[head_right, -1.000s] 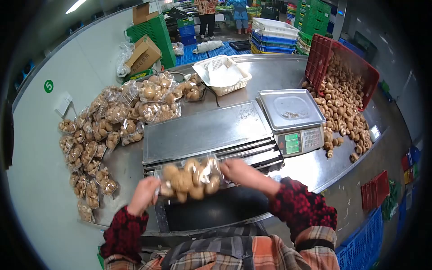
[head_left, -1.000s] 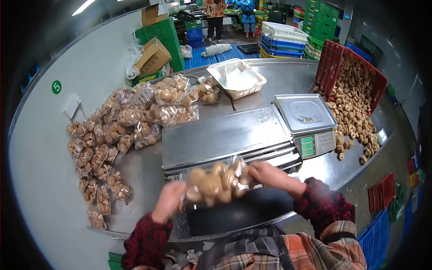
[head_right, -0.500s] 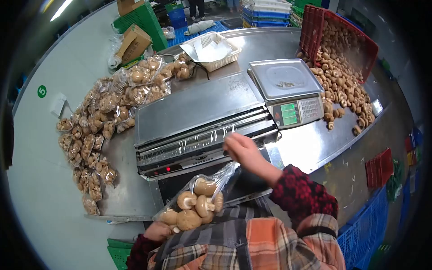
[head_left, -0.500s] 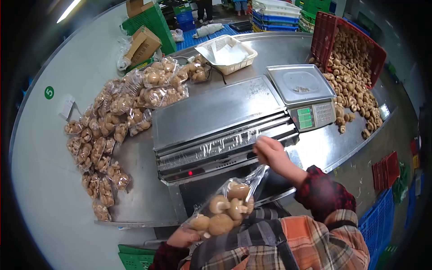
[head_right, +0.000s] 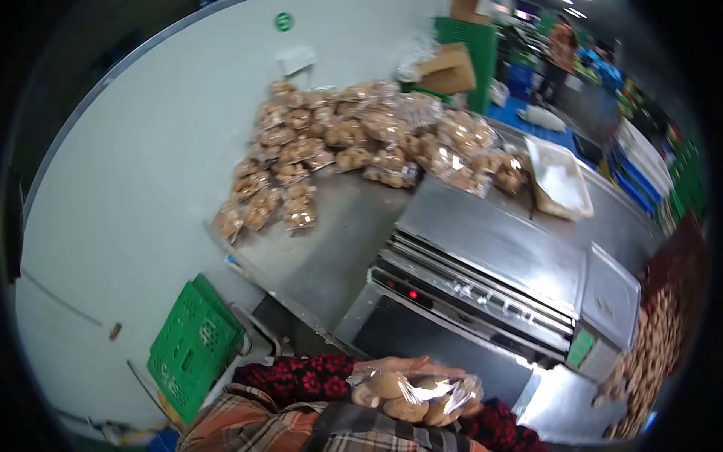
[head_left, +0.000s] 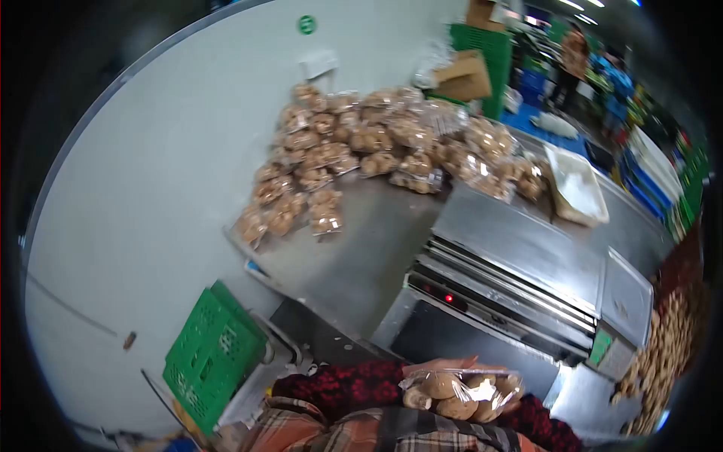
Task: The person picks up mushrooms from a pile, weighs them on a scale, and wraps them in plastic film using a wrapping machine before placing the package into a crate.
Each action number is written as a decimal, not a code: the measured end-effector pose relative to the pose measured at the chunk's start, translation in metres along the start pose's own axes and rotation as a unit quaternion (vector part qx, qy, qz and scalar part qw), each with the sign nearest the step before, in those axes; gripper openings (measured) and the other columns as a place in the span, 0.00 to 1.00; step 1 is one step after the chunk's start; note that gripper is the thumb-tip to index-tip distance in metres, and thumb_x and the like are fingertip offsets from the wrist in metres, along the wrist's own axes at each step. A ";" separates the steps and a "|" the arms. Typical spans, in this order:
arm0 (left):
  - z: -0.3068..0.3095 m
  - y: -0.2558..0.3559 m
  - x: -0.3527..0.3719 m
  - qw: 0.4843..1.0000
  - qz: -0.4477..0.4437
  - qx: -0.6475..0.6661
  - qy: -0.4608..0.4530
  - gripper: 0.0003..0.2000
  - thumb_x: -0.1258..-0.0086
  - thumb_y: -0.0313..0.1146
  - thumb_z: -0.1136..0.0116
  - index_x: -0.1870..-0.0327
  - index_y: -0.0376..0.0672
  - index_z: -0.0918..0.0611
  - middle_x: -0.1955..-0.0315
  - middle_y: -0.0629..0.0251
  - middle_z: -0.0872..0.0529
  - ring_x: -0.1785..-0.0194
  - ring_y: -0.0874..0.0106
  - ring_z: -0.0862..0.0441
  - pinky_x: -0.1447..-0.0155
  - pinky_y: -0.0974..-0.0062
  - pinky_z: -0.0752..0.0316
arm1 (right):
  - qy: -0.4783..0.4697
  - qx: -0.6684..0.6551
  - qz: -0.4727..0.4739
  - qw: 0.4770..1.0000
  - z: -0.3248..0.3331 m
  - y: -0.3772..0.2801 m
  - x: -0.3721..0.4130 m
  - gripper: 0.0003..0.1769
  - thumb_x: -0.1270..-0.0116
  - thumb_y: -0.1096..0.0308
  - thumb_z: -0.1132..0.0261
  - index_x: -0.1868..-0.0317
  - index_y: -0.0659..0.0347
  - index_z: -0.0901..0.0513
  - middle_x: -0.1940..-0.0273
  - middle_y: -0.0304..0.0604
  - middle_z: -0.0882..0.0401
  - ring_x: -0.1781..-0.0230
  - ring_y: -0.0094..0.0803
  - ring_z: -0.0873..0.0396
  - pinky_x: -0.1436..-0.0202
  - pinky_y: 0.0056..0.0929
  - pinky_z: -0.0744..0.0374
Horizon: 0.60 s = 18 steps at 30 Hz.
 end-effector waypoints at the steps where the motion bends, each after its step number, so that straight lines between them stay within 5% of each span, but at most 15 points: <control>1: 0.009 -0.003 0.014 0.999 -0.002 -0.016 0.029 0.30 0.28 0.49 0.52 0.33 0.37 0.38 0.42 0.58 0.27 0.39 0.67 0.28 0.35 0.70 0.33 | 0.019 -0.090 -0.060 0.994 0.006 0.013 0.003 0.16 0.30 0.66 0.50 0.48 0.67 0.26 0.53 0.45 0.24 0.50 0.32 0.25 0.44 0.25 0.27; 2: 0.022 0.000 0.032 0.996 -0.013 -0.047 0.079 0.30 0.28 0.50 0.53 0.33 0.37 0.37 0.42 0.58 0.26 0.40 0.68 0.28 0.35 0.70 0.33 | 0.042 -0.221 -0.116 0.967 0.013 0.027 0.008 0.17 0.30 0.66 0.50 0.47 0.67 0.27 0.52 0.45 0.24 0.49 0.31 0.25 0.43 0.25 0.27; 3: 0.041 0.004 0.055 0.985 -0.024 -0.084 0.149 0.29 0.28 0.50 0.53 0.34 0.37 0.36 0.43 0.59 0.26 0.40 0.68 0.27 0.36 0.70 0.32 | 0.068 -0.482 -0.252 0.837 0.016 0.054 0.021 0.27 0.26 0.54 0.53 0.39 0.69 0.36 0.42 0.52 0.30 0.39 0.35 0.30 0.36 0.35 0.32; 5: 0.068 0.013 0.101 0.951 -0.039 -0.121 0.281 0.29 0.28 0.52 0.55 0.35 0.37 0.35 0.43 0.60 0.25 0.41 0.69 0.26 0.36 0.71 0.32 | 0.097 -0.598 -0.057 0.793 0.033 0.025 0.033 0.31 0.27 0.48 0.53 0.39 0.68 0.37 0.44 0.52 0.29 0.41 0.37 0.29 0.37 0.37 0.30; 7: 0.071 0.017 0.127 0.951 -0.099 -0.095 0.277 0.30 0.27 0.54 0.57 0.35 0.37 0.33 0.44 0.60 0.24 0.42 0.69 0.25 0.37 0.71 0.31 | 0.159 -0.272 -0.106 0.943 0.036 0.056 0.041 0.21 0.26 0.57 0.51 0.44 0.65 0.33 0.50 0.49 0.25 0.47 0.39 0.25 0.45 0.35 0.25; 8: 0.065 0.022 0.132 0.955 -0.150 -0.101 0.236 0.29 0.26 0.50 0.55 0.33 0.35 0.37 0.40 0.59 0.28 0.39 0.69 0.28 0.35 0.71 0.34 | 0.148 -0.412 -0.099 0.894 0.031 0.041 0.034 0.16 0.27 0.63 0.49 0.45 0.64 0.33 0.50 0.49 0.25 0.48 0.38 0.25 0.47 0.33 0.24; 9: 0.064 0.025 0.134 0.915 -0.154 -0.244 0.282 0.29 0.27 0.50 0.54 0.35 0.35 0.35 0.42 0.60 0.27 0.41 0.71 0.28 0.36 0.72 0.34 | 0.189 -0.169 -0.188 0.949 0.038 0.021 0.032 0.24 0.25 0.53 0.55 0.50 0.66 0.24 0.60 0.44 0.22 0.60 0.33 0.24 0.55 0.30 0.25; 11: 0.065 0.027 0.132 0.767 -0.159 -0.491 0.382 0.27 0.27 0.48 0.52 0.38 0.35 0.31 0.45 0.62 0.24 0.44 0.74 0.27 0.38 0.75 0.32 | 0.124 -0.103 -0.261 0.952 0.037 0.010 0.015 0.26 0.24 0.52 0.59 0.49 0.66 0.24 0.57 0.47 0.23 0.57 0.33 0.25 0.55 0.28 0.26; 14: 0.089 0.024 0.168 0.749 -0.229 -0.395 0.480 0.25 0.28 0.49 0.51 0.42 0.35 0.25 0.49 0.65 0.20 0.46 0.77 0.27 0.42 0.77 0.30 | 0.177 -0.203 -0.259 0.928 0.021 -0.008 -0.014 0.27 0.24 0.52 0.59 0.48 0.68 0.25 0.53 0.51 0.23 0.56 0.34 0.24 0.54 0.30 0.25; 17: 0.104 0.035 0.200 0.680 -0.315 -0.366 0.551 0.22 0.27 0.49 0.55 0.44 0.40 0.24 0.54 0.64 0.18 0.49 0.75 0.24 0.50 0.73 0.25 | 0.215 -0.106 -0.156 0.958 0.025 -0.037 -0.020 0.26 0.25 0.53 0.55 0.46 0.69 0.27 0.54 0.53 0.22 0.58 0.37 0.22 0.54 0.31 0.23; 18: 0.105 0.042 0.211 0.711 -0.349 -0.277 0.543 0.19 0.26 0.46 0.55 0.46 0.42 0.23 0.57 0.64 0.18 0.51 0.74 0.23 0.54 0.72 0.24 | 0.172 -0.197 -0.167 0.951 0.023 -0.030 -0.019 0.26 0.27 0.52 0.52 0.42 0.68 0.31 0.53 0.53 0.23 0.56 0.39 0.22 0.52 0.32 0.23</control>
Point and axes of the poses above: each hand's wrist, its own x-axis away from the middle knuckle, its own z-axis out of the back of the hand, y = z × x, the point moved 6 cm from there along -x, towards the middle knuckle
